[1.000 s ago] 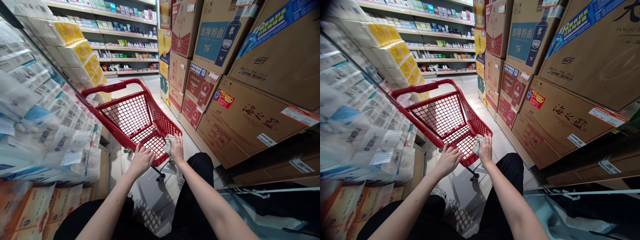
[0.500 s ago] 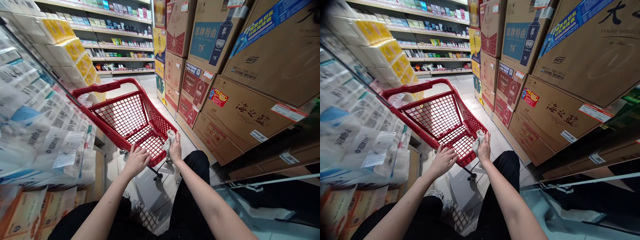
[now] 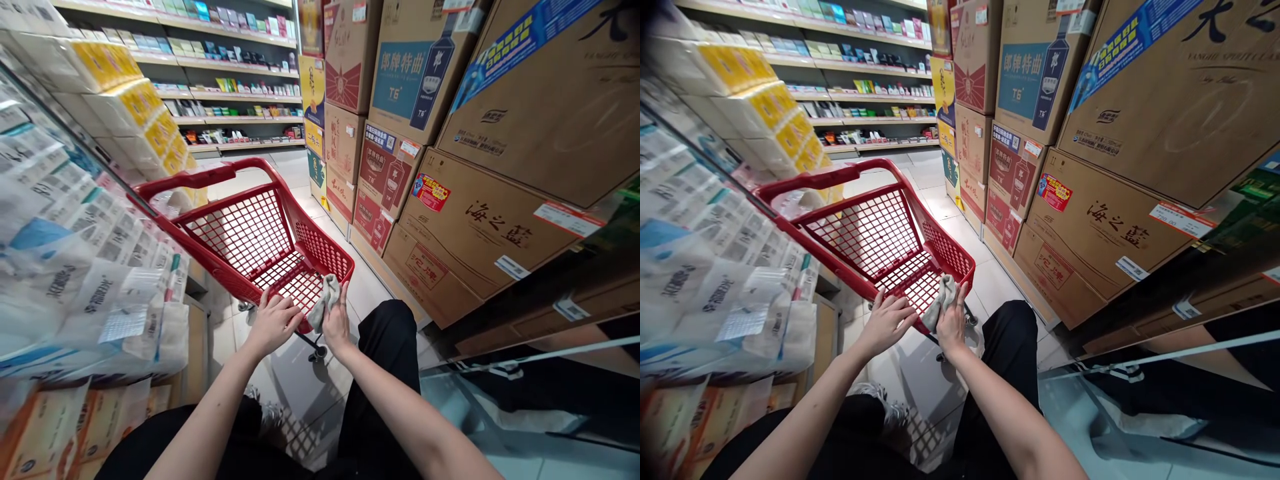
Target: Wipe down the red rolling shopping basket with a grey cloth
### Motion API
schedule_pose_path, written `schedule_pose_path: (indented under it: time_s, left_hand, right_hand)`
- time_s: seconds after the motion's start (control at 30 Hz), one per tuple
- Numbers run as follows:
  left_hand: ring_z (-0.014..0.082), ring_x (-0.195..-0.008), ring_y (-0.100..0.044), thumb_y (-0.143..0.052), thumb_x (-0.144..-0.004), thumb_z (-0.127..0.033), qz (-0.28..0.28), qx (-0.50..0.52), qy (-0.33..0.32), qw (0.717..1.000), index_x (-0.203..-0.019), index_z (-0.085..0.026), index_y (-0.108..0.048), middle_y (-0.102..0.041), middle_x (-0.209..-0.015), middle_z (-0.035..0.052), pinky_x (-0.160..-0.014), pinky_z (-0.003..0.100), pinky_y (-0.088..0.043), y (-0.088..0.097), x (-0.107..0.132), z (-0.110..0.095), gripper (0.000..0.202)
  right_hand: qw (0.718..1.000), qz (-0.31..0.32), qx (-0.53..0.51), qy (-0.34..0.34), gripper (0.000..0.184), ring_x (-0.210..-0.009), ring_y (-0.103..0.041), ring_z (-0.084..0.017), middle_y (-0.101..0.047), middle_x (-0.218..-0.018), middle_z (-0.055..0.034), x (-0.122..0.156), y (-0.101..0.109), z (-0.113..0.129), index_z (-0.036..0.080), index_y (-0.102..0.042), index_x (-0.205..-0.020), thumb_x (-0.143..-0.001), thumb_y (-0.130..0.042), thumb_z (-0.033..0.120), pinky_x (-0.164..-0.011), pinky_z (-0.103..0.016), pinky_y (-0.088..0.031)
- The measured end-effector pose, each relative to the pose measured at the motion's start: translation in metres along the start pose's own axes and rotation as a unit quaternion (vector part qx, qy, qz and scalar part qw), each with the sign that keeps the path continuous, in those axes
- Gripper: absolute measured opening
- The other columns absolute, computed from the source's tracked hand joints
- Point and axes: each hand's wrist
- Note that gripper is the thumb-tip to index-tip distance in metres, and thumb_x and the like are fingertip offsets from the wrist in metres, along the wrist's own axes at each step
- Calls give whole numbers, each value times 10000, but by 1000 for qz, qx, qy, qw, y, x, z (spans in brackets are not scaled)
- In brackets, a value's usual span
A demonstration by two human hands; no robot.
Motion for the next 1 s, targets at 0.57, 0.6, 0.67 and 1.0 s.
schedule_pose_path:
  time_s: [0.57, 0.6, 0.67, 1.0]
  left_hand:
    - [178, -922, -502, -329, -936, -337, -21, 51, 25, 998, -1016, -288, -595, -639, -959, -8, -1134, 525, -45, -6, 4, 5, 283]
    - [179, -931, -506, -329, -936, -338, -23, 59, 27, 998, -1093, -293, -572, -644, -990, -6, -1135, 523, -47, -6, 6, 7, 293]
    - [180, -935, -515, -329, -935, -342, -22, 70, 31, 997, -1212, -290, -515, -651, -981, 1, -1136, 514, -67, -6, 8, 8, 338]
    - [196, -953, -522, -319, -925, -311, -61, 52, 69, 994, -1343, -278, -417, -643, -1025, 20, -1134, 492, -98, -17, 11, 0, 430]
  right_hand:
    - [954, 108, 150, 234, 500, -1422, -138, -236, -412, -1441, -70, -14, 32, -13, 183, -381, -1401, -906, -448, 196, -1102, -421, -273]
    - [941, 125, 165, 269, 479, -1405, -191, -231, -447, -1414, -66, -18, 37, -17, 210, -393, -1392, -917, -445, 196, -1094, -424, -273]
    - [913, 150, 187, 331, 409, -1344, -310, -214, -527, -1331, -53, -32, 46, -24, 260, -446, -1345, -944, -412, 187, -1101, -450, -240]
    - [867, 174, 218, 414, 255, -958, -508, -211, -610, -943, -101, -30, 23, 6, 156, -602, -1060, -960, -371, 196, -983, -429, -350]
Point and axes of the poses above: each hand's wrist, its own x-axis away from the middle knuckle, its own y-axis out of the back of the hand, z = x × y
